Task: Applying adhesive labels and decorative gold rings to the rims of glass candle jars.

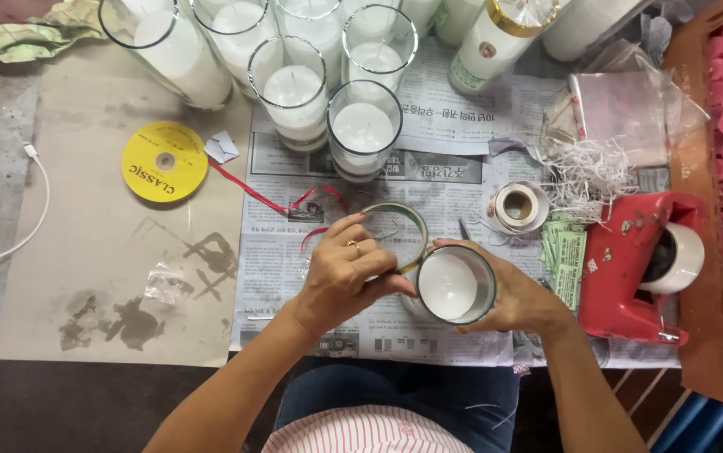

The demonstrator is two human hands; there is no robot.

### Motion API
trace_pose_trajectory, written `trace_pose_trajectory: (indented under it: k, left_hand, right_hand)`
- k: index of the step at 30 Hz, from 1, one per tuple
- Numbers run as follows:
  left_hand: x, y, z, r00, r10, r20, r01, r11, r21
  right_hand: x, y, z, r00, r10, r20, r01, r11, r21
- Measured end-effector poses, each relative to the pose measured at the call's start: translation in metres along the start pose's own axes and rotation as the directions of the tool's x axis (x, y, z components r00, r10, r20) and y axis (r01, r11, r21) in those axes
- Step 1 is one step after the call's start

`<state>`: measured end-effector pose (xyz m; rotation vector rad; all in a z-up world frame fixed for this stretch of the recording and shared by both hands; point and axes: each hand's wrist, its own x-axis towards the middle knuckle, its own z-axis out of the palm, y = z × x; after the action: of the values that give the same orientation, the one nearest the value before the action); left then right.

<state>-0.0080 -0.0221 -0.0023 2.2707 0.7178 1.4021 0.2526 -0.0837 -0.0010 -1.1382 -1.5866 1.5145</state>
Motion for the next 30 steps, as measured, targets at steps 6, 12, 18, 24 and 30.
trace_pose_trajectory:
  k: [6, 12, 18, 24, 30]
  left_hand:
    - [0.006, 0.010, 0.005, 0.997, 0.077, 0.000, -0.077, 0.996, 0.036]
    - [0.015, 0.015, 0.000, 0.987, 0.115, 0.114, -0.126, 0.988, 0.088]
    - [0.023, 0.031, 0.021, 0.999, -0.009, 0.032, 0.004, 0.990, 0.143]
    - [0.030, 0.038, 0.030, 0.981, -0.189, 0.047, 0.167, 0.940, 0.298]
    - [0.032, 0.039, 0.026, 0.962, -0.251, 0.106, 0.199, 0.913, 0.356]
  right_hand:
    - [-0.036, 0.011, 0.029, 0.992, 0.020, -0.123, -0.029, 0.997, -0.069]
    - [-0.034, 0.033, 0.082, 0.686, -0.026, -0.727, -0.056, 0.995, -0.088]
    - [-0.017, 0.073, 0.028, 0.887, -0.018, -0.462, 0.161, 0.948, 0.273]
    - [-0.006, 0.039, 0.036, 0.897, 0.002, -0.442, 0.196, 0.895, 0.402]
    - [0.001, 0.013, 0.057, 0.835, 0.034, -0.549, 0.098, 0.973, 0.209]
